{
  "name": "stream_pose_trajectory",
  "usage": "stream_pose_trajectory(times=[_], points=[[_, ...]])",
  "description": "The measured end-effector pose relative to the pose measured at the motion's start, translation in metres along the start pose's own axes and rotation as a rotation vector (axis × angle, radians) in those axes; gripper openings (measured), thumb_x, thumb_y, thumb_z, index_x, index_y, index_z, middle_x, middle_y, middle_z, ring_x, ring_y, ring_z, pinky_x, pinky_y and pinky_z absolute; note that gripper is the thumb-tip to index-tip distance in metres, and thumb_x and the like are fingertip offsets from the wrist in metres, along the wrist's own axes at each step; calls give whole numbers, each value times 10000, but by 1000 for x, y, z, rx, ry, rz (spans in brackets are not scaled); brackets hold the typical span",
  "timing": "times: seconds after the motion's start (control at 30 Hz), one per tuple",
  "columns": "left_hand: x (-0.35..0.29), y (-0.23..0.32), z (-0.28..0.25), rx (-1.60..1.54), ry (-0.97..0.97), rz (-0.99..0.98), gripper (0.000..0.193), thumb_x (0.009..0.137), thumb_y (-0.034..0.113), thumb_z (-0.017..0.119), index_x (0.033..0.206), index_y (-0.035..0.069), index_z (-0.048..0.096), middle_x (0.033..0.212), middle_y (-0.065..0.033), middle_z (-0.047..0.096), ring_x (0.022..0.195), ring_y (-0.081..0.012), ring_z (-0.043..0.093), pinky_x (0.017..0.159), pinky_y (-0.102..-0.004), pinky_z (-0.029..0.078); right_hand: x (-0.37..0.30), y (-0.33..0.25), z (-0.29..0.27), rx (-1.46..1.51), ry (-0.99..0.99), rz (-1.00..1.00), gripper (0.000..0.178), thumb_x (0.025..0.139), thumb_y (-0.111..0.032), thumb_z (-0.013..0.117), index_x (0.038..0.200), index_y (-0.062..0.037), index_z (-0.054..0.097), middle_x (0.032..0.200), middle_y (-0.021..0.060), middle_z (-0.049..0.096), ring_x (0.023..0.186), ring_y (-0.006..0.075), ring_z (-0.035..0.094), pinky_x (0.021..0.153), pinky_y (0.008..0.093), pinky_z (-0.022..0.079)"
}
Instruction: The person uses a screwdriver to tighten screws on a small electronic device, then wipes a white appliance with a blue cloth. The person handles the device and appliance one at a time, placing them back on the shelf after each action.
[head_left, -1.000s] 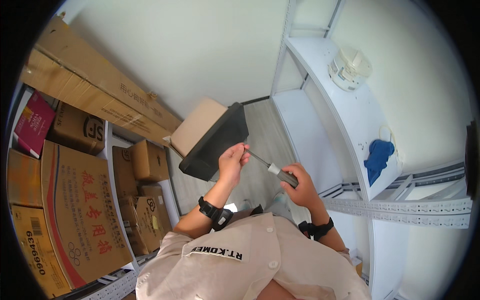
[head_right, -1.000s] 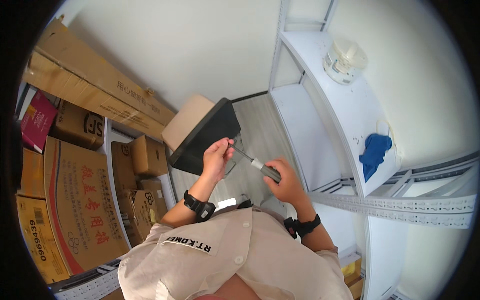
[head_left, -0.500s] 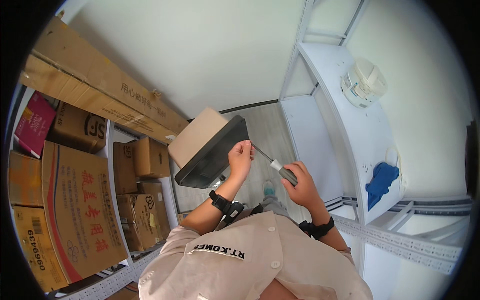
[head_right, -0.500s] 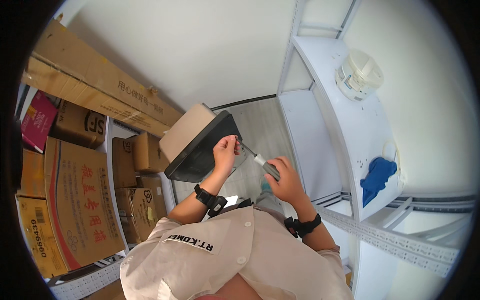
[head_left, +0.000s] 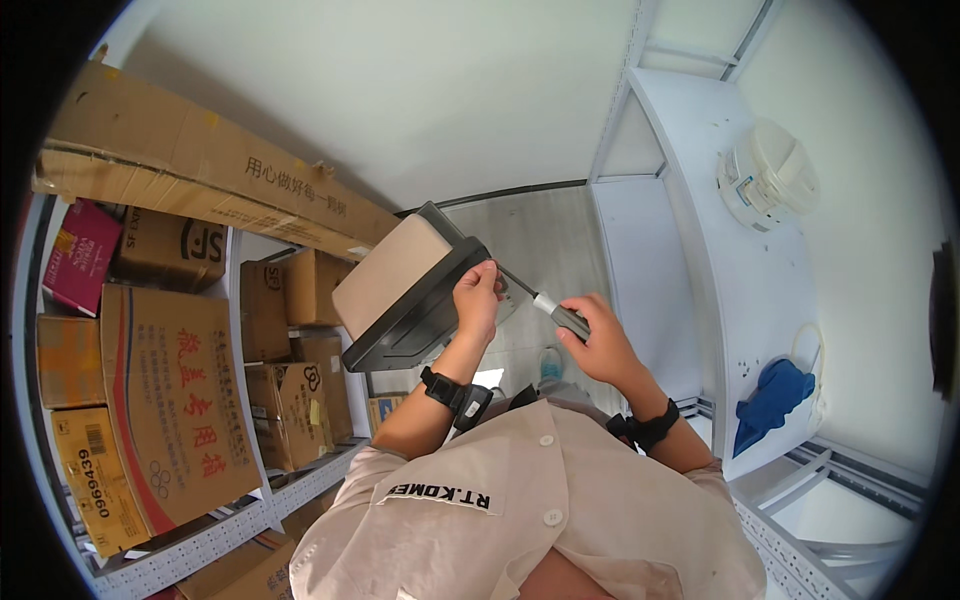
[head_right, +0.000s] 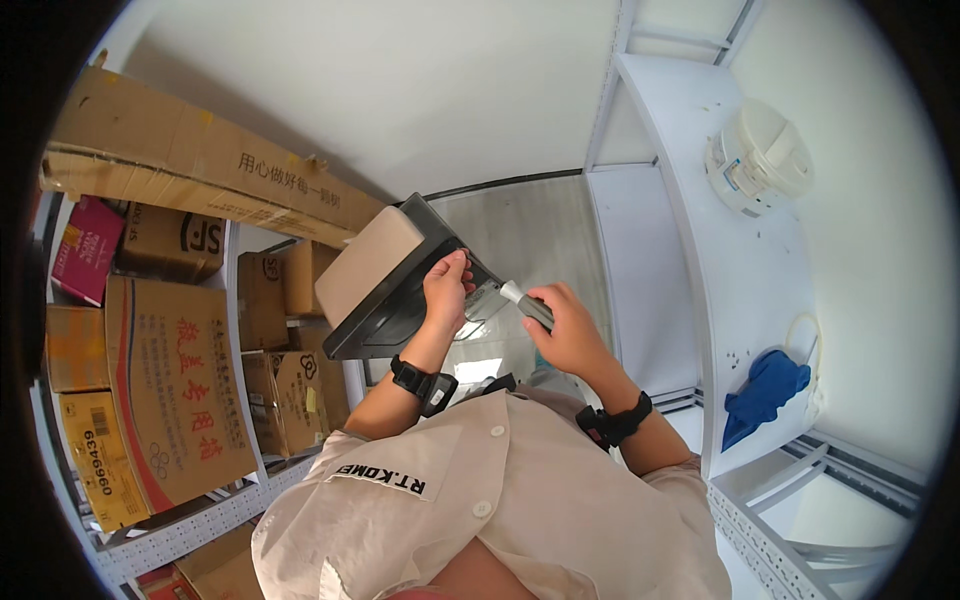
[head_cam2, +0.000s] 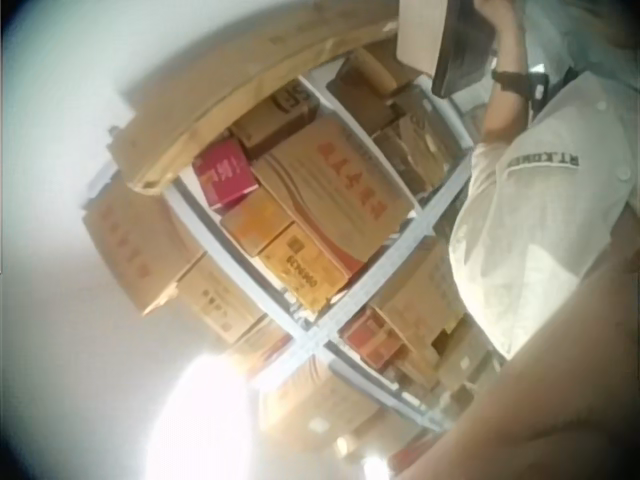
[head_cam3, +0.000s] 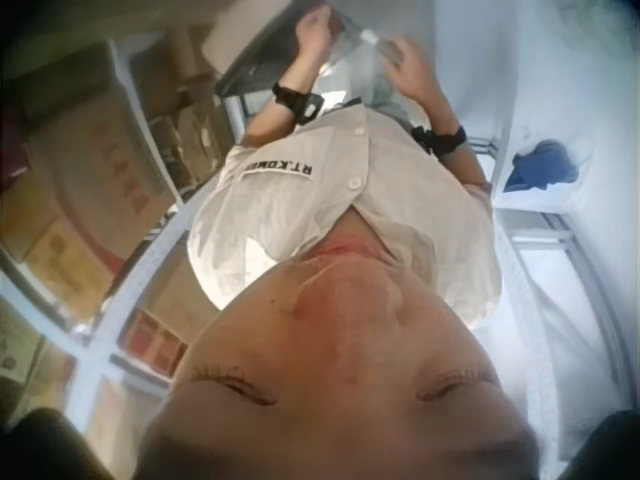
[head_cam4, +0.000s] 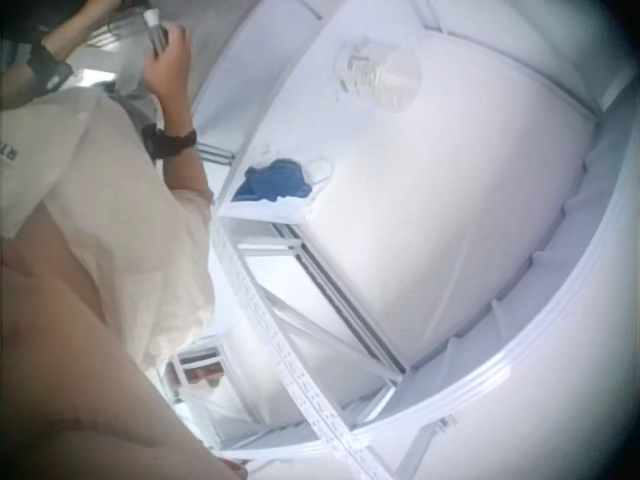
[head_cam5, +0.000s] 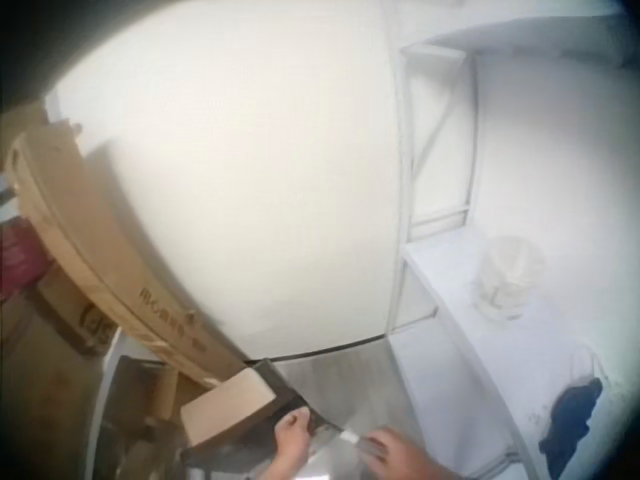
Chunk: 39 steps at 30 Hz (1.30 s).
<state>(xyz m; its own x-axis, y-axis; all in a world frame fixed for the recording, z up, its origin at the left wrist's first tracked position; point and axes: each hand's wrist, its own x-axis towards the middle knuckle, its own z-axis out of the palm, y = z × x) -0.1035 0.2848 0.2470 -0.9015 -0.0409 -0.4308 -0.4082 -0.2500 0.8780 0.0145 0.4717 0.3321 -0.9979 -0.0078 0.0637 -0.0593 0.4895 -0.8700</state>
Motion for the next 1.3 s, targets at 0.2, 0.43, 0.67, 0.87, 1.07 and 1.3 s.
stream_pose_trajectory(times=[0.2,0.43,0.67,0.87,1.07,1.3], points=[[15,-26,-11,19,16,-98,132,968,232,607,992,115,662,845,44,595,700,-82,535,597,-257,455,10,43,8,159,-156,75,367,826,-108,704,1151,-12,562,1064,129,569,939,267,597,801,361,498],[35,-94,-33,-25,-44,-470,141,940,258,656,1033,158,621,869,39,577,720,-107,548,607,-277,452,-6,135,30,391,-422,422,441,842,-99,697,1249,-19,548,1153,115,575,1015,201,598,849,347,516],[64,-160,-39,221,49,-515,206,906,289,687,1052,152,640,938,32,600,773,-114,550,620,-284,462,-33,222,83,327,-332,377,452,901,-90,641,1337,-57,526,1087,55,602,824,132,612,700,295,515],[96,-186,-48,319,90,-512,199,893,291,694,1044,163,664,904,50,611,776,-110,549,624,-300,455,-16,212,93,466,-381,628,435,928,-139,621,1348,-81,524,1004,36,628,773,116,609,610,281,489],[104,-180,-39,370,125,-543,202,895,296,690,1034,149,691,923,51,643,712,-104,534,564,-289,411,-12,225,100,537,-401,668,452,929,-127,620,1366,-87,514,1011,37,633,760,112,610,600,272,487],[107,-171,-34,344,171,-575,206,899,303,697,1054,167,697,947,52,676,693,-101,542,564,-289,400,-6,232,107,600,-386,697,466,925,-118,624,1377,-91,510,1023,42,638,776,120,624,605,280,496]])
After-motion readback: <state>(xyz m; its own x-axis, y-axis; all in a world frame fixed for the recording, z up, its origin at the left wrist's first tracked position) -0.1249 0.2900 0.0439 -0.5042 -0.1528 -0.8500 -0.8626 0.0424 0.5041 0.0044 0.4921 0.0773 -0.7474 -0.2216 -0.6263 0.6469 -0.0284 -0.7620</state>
